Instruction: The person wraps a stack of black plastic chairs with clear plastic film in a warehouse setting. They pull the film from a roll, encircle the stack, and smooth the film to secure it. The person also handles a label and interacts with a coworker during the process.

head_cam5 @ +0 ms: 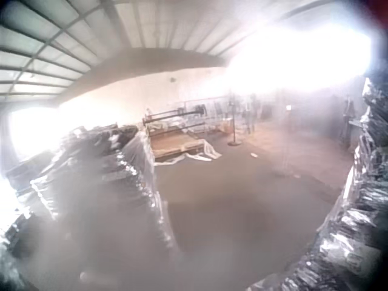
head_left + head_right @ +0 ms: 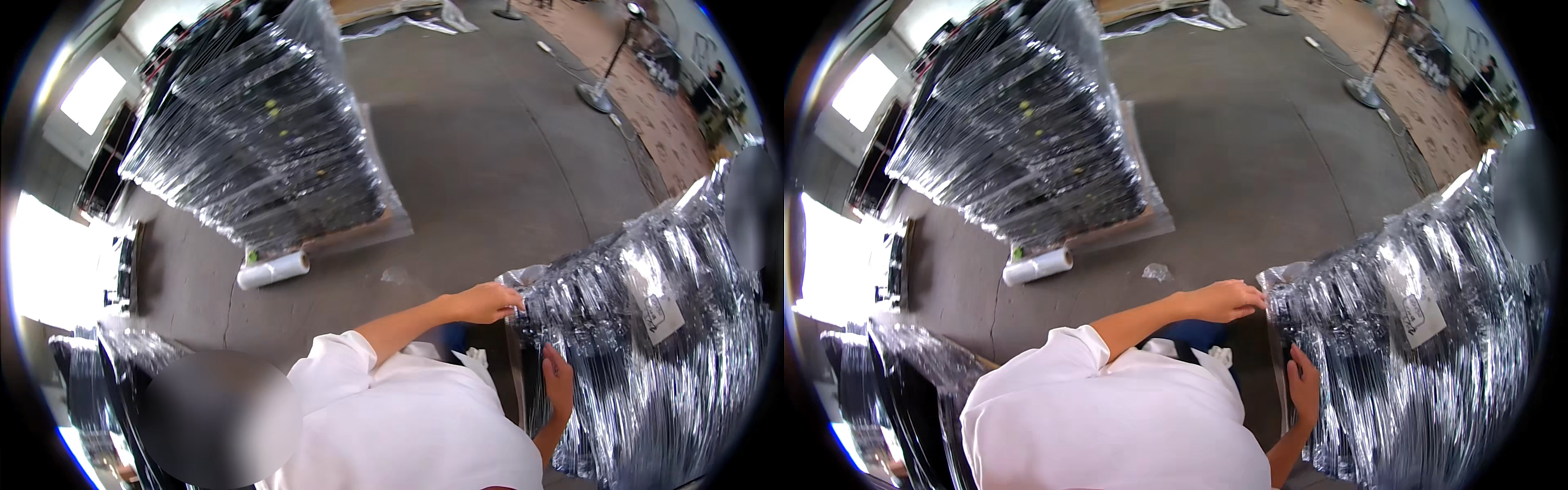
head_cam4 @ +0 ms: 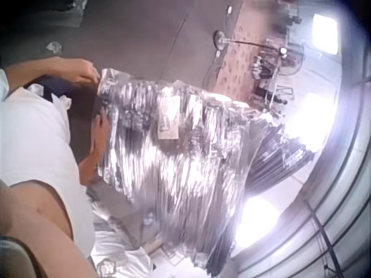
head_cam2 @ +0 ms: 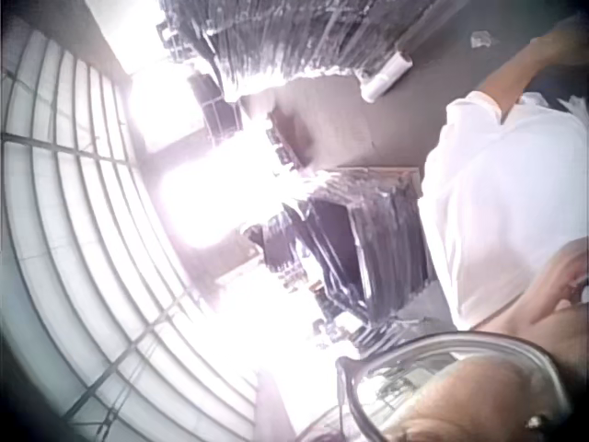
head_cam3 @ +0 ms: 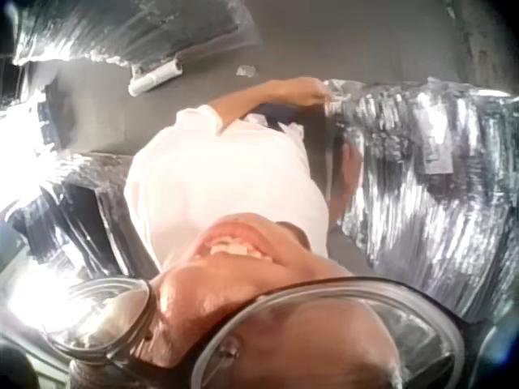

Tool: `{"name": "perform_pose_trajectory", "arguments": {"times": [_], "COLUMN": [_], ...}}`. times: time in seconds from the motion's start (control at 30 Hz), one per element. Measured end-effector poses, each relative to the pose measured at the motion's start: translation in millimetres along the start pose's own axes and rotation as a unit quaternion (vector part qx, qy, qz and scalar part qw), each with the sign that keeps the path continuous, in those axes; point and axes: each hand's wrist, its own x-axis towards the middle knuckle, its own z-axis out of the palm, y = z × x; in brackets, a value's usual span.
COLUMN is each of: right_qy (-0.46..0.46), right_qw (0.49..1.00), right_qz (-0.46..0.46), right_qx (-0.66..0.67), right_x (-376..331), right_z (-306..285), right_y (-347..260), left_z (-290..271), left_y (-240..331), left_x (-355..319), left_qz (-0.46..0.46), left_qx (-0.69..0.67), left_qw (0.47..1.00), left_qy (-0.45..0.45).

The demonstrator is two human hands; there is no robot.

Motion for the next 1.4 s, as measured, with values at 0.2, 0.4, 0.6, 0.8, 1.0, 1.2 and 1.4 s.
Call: {"name": "perform_pose_trajectory", "arguments": {"times": [0.2, 0.4, 0.6, 0.8, 1.0, 1.2, 1.4], "right_qy": [-0.097, -0.174, -0.22, -0.235, -0.142, -0.005, 0.245], "right_qw": [0.992, 0.97, 0.96, 0.94, 0.97, 0.988, 0.961], "right_qz": [-0.076, -0.167, -0.165, -0.233, -0.179, -0.142, -0.068], "right_qx": [0.009, 0.03, -0.048, -0.09, -0.09, -0.062, -0.106], "right_x": [42, 66, 115, 163, 178, 191, 196], "right_z": [50, 136, 211, 268, 269, 232, 155], "right_y": [-57, -117, -218, -288, -290, -263, -210], "left_z": [-18, -111, -285, -512, -601, -559, -566], "left_y": [0, -34, -81, -155, -214, -153, -184], "left_x": [-91, -174, -208, -252, -239, -207, -199], "left_qz": [-0.055, -0.154, -0.097, -0.048, -0.209, -0.241, -0.187], "left_qx": [-0.05, -0.023, 0.264, 0.509, 0.768, 0.689, 0.802], "left_qw": [0.994, 0.955, 0.881, 0.743, 0.422, 0.503, 0.367], "left_qy": [0.077, 0.254, 0.381, 0.433, 0.434, 0.463, 0.432]}}
